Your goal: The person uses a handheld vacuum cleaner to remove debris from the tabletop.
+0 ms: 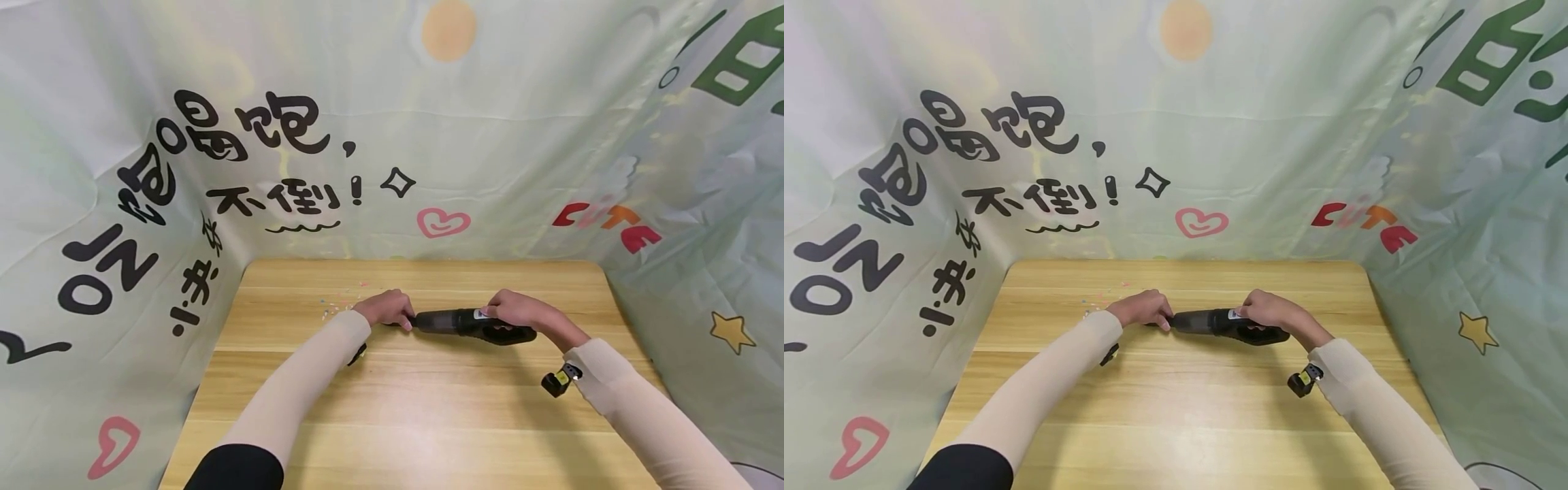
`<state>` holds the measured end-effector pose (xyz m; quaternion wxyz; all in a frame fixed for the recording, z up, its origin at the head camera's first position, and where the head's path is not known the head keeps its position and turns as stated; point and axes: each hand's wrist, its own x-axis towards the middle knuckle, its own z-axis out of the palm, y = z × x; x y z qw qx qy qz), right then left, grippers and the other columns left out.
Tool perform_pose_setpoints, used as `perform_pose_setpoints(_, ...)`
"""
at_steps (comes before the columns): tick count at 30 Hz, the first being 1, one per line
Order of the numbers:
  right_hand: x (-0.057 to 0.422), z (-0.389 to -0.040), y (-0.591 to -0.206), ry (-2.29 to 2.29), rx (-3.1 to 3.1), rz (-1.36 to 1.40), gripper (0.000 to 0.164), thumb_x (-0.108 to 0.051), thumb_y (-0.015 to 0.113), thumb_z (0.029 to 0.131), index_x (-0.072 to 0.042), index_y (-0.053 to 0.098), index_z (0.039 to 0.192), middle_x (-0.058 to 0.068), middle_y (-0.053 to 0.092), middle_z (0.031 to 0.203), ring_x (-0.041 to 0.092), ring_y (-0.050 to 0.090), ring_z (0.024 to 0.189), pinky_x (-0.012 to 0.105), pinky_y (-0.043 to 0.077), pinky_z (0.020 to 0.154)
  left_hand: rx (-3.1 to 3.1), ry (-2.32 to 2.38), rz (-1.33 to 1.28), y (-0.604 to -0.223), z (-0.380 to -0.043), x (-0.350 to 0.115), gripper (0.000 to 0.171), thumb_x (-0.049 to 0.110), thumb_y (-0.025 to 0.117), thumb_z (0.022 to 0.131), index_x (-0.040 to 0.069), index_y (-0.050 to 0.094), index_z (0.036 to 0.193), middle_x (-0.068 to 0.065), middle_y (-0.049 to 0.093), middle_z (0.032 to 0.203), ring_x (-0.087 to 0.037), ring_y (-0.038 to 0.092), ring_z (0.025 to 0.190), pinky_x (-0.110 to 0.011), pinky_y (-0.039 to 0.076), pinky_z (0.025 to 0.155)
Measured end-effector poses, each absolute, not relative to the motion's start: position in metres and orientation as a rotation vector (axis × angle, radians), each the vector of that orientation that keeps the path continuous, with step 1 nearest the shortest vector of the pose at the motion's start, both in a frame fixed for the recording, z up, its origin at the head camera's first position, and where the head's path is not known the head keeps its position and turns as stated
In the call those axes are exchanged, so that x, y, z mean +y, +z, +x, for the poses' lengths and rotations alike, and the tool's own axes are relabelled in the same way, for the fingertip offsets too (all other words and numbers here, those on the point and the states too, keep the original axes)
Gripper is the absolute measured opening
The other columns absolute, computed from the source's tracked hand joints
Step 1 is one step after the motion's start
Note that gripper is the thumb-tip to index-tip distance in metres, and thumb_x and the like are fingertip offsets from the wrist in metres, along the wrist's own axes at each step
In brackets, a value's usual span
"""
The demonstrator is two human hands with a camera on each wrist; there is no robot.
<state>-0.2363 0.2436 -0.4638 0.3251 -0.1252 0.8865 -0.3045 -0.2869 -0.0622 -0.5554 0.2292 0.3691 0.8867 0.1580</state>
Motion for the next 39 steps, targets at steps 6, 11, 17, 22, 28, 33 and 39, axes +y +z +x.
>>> perform_pose_setpoints(6, 0.242, -0.239, -0.461, -0.765, 2.336, -0.317, 0.035, -0.018, 0.045, 0.111, 0.004, 0.069, 0.100, 0.002, 0.054, 0.071, 0.014, 0.046, 0.060, 0.031, 0.043, 0.062, 2.432, 0.442, 1.035, -0.554, -0.290, -0.062, 0.024, 0.020, 0.077, 0.094, 0.011, 0.081, 0.116, -0.004, 0.080, 0.112, -0.010, 0.068, 0.091, -0.028, 0.055, 0.086)
perform_pose_setpoints(11, 0.243, -0.243, -0.459, -0.763, 2.337, -0.312, 0.035, -0.019, 0.045, 0.111, 0.004, 0.070, 0.102, 0.002, 0.055, 0.071, 0.014, 0.046, 0.060, 0.031, 0.043, 0.061, 2.451, 0.438, 1.042, -0.557, -0.295, -0.061, 0.026, 0.022, 0.077, 0.094, 0.011, 0.080, 0.117, -0.004, 0.080, 0.114, -0.010, 0.070, 0.095, -0.028, 0.056, 0.090)
perform_pose_setpoints(17, 0.244, -0.247, -0.459, -0.751, 2.352, -0.307, 0.036, -0.021, 0.046, 0.111, 0.002, 0.070, 0.097, 0.000, 0.053, 0.068, 0.013, 0.045, 0.059, 0.029, 0.042, 0.061, 2.451, 0.462, 1.035, -0.557, -0.299, -0.061, 0.025, 0.021, 0.076, 0.094, 0.012, 0.081, 0.117, -0.003, 0.080, 0.114, -0.010, 0.068, 0.092, -0.028, 0.054, 0.089)
perform_pose_setpoints(22, 0.245, -0.248, -0.460, -0.740, 2.363, -0.308, 0.036, -0.021, 0.046, 0.111, 0.001, 0.069, 0.095, 0.000, 0.052, 0.067, 0.014, 0.045, 0.058, 0.030, 0.042, 0.061, 2.442, 0.479, 1.012, -0.557, -0.300, -0.062, 0.027, 0.021, 0.074, 0.096, 0.012, 0.079, 0.122, -0.004, 0.078, 0.122, -0.015, 0.073, 0.109, -0.030, 0.056, 0.096)
perform_pose_setpoints(28, 0.243, -0.249, -0.460, -0.735, 2.381, -0.309, 0.036, -0.022, 0.046, 0.110, 0.002, 0.070, 0.096, 0.002, 0.053, 0.068, 0.014, 0.045, 0.058, 0.029, 0.041, 0.060, 2.451, 0.496, 0.950, -0.557, -0.303, -0.062, 0.031, 0.021, 0.072, 0.098, 0.012, 0.076, 0.127, -0.005, 0.076, 0.128, -0.019, 0.071, 0.118, -0.033, 0.056, 0.101)
perform_pose_setpoints(33, 0.242, -0.250, -0.457, -0.728, 2.405, -0.312, 0.036, -0.022, 0.047, 0.110, 0.002, 0.070, 0.095, 0.002, 0.054, 0.067, 0.014, 0.046, 0.058, 0.029, 0.041, 0.060, 2.446, 0.503, 0.940, -0.556, -0.305, -0.062, 0.029, 0.022, 0.070, 0.098, 0.014, 0.076, 0.126, -0.004, 0.076, 0.127, -0.018, 0.071, 0.116, -0.032, 0.056, 0.099)
perform_pose_setpoints(39, 0.245, -0.254, -0.451, -0.687, 2.428, -0.289, 0.036, -0.024, 0.048, 0.110, 0.000, 0.071, 0.096, 0.001, 0.054, 0.066, 0.015, 0.048, 0.058, 0.030, 0.044, 0.061, 2.431, 0.538, 0.900, -0.556, -0.306, -0.056, 0.031, 0.022, 0.070, 0.099, 0.014, 0.075, 0.128, -0.005, 0.074, 0.131, -0.020, 0.068, 0.124, -0.034, 0.054, 0.105)
